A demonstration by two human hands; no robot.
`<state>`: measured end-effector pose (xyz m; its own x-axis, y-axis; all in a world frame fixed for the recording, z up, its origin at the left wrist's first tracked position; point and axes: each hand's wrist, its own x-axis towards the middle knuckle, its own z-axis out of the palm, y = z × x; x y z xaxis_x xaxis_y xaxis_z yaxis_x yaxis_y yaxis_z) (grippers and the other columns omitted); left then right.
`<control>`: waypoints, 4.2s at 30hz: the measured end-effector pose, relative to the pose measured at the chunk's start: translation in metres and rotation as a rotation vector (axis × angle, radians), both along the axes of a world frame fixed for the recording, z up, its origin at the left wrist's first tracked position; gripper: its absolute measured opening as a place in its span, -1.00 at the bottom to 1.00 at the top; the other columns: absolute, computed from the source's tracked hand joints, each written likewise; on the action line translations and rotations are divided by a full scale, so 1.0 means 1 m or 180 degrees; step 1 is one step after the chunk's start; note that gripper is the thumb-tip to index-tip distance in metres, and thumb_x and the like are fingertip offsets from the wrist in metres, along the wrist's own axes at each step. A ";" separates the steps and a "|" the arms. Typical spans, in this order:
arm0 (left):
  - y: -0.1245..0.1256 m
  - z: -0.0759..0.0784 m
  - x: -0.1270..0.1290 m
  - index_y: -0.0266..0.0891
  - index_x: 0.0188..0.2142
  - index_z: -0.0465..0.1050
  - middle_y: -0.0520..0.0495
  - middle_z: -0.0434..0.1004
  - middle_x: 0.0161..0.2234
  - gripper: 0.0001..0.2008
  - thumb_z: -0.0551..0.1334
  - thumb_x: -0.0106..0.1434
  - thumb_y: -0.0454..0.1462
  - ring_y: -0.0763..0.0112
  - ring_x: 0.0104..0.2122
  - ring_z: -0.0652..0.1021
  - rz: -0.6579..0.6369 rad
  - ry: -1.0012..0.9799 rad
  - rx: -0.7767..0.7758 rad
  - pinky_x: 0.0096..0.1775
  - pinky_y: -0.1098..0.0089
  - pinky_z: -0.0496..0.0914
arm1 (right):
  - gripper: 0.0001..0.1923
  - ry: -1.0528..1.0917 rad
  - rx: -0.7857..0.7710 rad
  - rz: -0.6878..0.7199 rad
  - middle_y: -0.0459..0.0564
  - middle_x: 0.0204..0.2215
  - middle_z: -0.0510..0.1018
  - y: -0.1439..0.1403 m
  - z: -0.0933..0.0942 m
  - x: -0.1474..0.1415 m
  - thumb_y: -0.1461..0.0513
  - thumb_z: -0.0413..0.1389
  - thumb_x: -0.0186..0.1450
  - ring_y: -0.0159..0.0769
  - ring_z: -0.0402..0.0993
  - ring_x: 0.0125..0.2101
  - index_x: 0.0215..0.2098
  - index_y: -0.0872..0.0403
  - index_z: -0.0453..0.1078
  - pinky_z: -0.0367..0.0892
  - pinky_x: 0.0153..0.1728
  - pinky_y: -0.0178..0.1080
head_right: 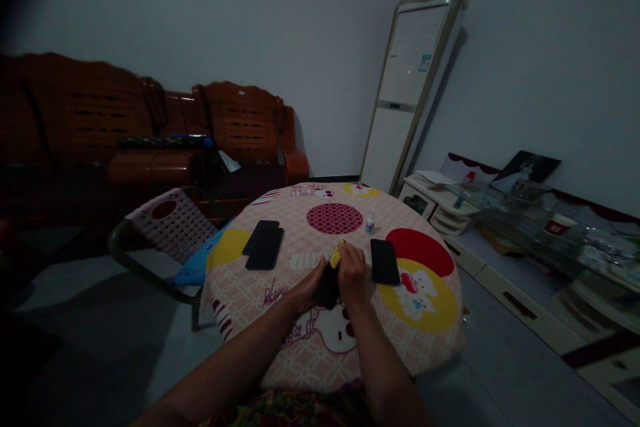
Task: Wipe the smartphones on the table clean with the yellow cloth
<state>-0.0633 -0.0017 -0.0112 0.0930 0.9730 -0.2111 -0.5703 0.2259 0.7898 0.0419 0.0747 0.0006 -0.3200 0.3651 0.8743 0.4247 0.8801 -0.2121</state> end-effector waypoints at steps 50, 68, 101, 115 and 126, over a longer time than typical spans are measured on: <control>-0.008 0.011 -0.001 -0.37 0.04 0.37 -0.27 0.57 -0.32 -0.30 -0.02 0.26 0.19 0.21 -0.46 0.59 0.0295 -0.0402 0.0101 -0.42 0.22 0.50 | -0.64 0.0313 -0.0414 -0.0153 0.12 -0.21 0.55 0.000 -0.008 0.008 0.39 -0.11 0.27 -0.17 0.40 -0.15 -0.17 0.11 0.50 0.35 -0.09 -0.07; -0.010 0.020 -0.008 -0.36 0.07 0.36 -0.27 0.59 -0.29 -0.25 -0.12 0.28 0.21 0.20 -0.41 0.61 0.0087 -0.0710 0.0140 -0.44 0.26 0.51 | -0.63 0.0091 -0.0313 0.0041 0.11 -0.15 0.54 -0.008 -0.008 0.011 0.39 -0.12 0.31 -0.19 0.39 -0.11 -0.11 0.10 0.49 0.34 -0.07 -0.06; -0.007 0.016 -0.009 -0.33 -0.19 0.47 -0.15 0.56 -0.39 -0.41 -0.03 0.32 0.13 0.36 -0.42 0.58 0.0518 -0.0795 -0.0036 -0.36 0.42 0.45 | -0.67 -0.0215 -0.0039 0.0513 0.12 -0.18 0.55 -0.029 -0.009 0.002 0.40 -0.06 0.28 -0.19 0.42 -0.16 -0.13 0.11 0.49 0.35 -0.09 -0.09; -0.014 0.018 -0.007 -0.24 0.07 0.32 -0.18 0.55 -0.36 -0.27 -0.06 0.21 0.26 0.22 -0.48 0.58 -0.0276 -0.0238 0.0138 -0.44 0.23 0.47 | -0.66 -0.0010 -0.0056 -0.0091 0.14 -0.13 0.57 -0.003 -0.003 0.005 0.36 -0.11 0.37 -0.20 0.43 -0.10 -0.09 0.13 0.48 0.31 -0.07 -0.08; -0.007 0.016 -0.009 -0.32 -0.08 0.46 -0.19 0.58 -0.24 -0.34 -0.07 0.29 0.18 0.32 -0.27 0.59 0.0353 -0.0622 0.0010 -0.20 0.39 0.44 | -0.69 -0.0234 0.0035 0.0349 0.11 -0.12 0.56 -0.026 -0.004 -0.001 0.37 -0.07 0.35 -0.21 0.41 -0.14 -0.12 0.11 0.49 0.32 -0.08 -0.11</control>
